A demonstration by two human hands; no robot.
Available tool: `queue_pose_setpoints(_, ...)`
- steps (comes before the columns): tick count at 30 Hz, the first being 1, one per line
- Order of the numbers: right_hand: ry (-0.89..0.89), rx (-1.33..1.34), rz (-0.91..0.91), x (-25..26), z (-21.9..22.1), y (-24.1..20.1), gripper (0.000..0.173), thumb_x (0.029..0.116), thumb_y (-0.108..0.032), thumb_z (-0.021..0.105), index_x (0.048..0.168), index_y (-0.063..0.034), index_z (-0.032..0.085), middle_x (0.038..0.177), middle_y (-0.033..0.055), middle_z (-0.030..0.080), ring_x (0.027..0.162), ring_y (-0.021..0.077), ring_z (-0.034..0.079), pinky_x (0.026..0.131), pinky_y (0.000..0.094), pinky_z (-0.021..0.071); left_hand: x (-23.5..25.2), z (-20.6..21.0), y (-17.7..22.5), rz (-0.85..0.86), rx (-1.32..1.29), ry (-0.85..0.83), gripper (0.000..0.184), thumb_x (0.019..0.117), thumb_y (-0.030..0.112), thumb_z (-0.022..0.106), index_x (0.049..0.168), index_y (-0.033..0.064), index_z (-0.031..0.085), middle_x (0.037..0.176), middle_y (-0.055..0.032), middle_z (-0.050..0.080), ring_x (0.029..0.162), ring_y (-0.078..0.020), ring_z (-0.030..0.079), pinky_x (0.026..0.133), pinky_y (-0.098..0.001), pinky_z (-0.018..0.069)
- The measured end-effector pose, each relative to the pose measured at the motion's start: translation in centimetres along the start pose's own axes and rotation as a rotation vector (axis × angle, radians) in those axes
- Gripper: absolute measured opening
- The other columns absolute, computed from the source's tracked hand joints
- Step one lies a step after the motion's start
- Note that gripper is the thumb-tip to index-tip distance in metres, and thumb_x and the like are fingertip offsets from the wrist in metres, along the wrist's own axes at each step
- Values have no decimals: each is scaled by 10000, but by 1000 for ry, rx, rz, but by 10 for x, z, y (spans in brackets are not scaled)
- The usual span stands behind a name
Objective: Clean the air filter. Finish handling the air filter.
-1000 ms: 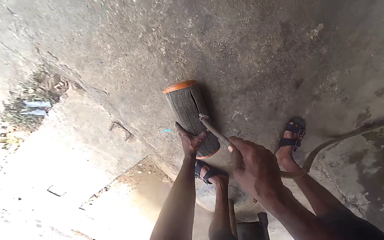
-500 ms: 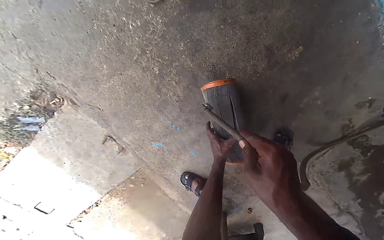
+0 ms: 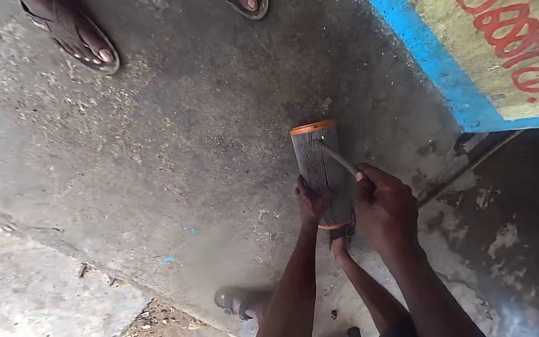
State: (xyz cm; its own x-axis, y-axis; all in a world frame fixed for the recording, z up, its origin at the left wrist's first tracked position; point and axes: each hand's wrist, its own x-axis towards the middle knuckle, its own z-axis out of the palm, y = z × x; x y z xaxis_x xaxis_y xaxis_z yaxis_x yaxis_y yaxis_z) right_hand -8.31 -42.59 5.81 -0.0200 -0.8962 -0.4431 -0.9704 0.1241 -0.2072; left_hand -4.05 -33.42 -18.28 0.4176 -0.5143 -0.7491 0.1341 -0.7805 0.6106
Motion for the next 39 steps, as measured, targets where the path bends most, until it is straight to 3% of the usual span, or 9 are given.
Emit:
queue_pose_setpoints(3, -25, 30, -18, 0, 3, -6, 301, 1082, -284, 506, 1278, -202, 719, 900, 107, 730, 771, 302, 697, 603, 529, 529, 2, -15, -4, 43, -64, -25, 1237, 673, 327, 893, 1637, 102, 152, 1570, -297, 332, 1396, -411, 430, 1114, -552, 417)
queue_pose_setpoints(6, -58, 34, -55, -9, 11, -15, 310, 1086, -299, 498, 1293, -194, 703, 899, 116, 724, 759, 312, 695, 584, 520, 528, 2, -36, -1, 61, -65, -21, 1203, 731, 306, 880, 1645, 109, 123, 1611, -277, 287, 1439, -384, 398, 1144, -534, 394)
queue_pose_setpoints(11, -69, 37, -87, -31, 38, -32, 298, 1081, -307, 505, 1284, -222, 706, 824, 90, 708, 707, 289, 682, 554, 500, 513, 4, -69, -3, 25, -12, 13, 1323, 686, 400, 906, 1651, 109, 49, 1643, -280, 209, 1479, -393, 337, 1175, -537, 355)
queue_pose_setpoints(20, -104, 45, -245, -65, 95, -76, 327, 1070, -260, 516, 1327, -175, 700, 910, 129, 731, 777, 312, 706, 617, 504, 532, 10, -154, -33, -11, 77, 128, 1366, 677, 379, 945, 1646, 86, 28, 1618, -299, 249, 1460, -420, 358, 1176, -545, 353)
queue_pose_setpoints(26, -92, 76, -355, -87, 133, -105, 329, 1061, -246, 527, 1329, -171, 702, 899, 130, 737, 754, 315, 711, 600, 499, 536, 18, -215, -60, -26, 155, 206, 1403, 649, 452, 952, 1649, 103, 31, 1624, -293, 243, 1471, -431, 342, 1171, -585, 350)
queue_pose_setpoints(33, -102, 47, -464, -106, 166, -149, 331, 1064, -254, 514, 1319, -177, 711, 924, 114, 745, 756, 306, 709, 598, 494, 526, 24, -286, -97, -20, 133, 278, 1370, 654, 394, 957, 1650, 105, 62, 1615, -291, 252, 1467, -438, 335, 1165, -579, 356)
queue_pose_setpoints(36, -132, 4, -509, -109, 178, -165, 343, 1068, -279, 496, 1328, -200, 706, 890, 116, 731, 751, 306, 702, 593, 489, 518, 29, -315, -114, -20, 133, 302, 1377, 644, 407, 953, 1650, 111, 60, 1625, -285, 237, 1473, -438, 327, 1158, -606, 354)
queue_pose_setpoints(39, -190, -1, -548, -112, 187, -177, 354, 1083, -298, 474, 1352, -217, 690, 902, 126, 730, 782, 324, 706, 613, 511, 523, 32, -344, -134, -16, 134, 377, 1353, 648, 485, 932, 1660, 164, 93, 1645, -266, 212, 1493, -464, 268, 1081, -760, 309)
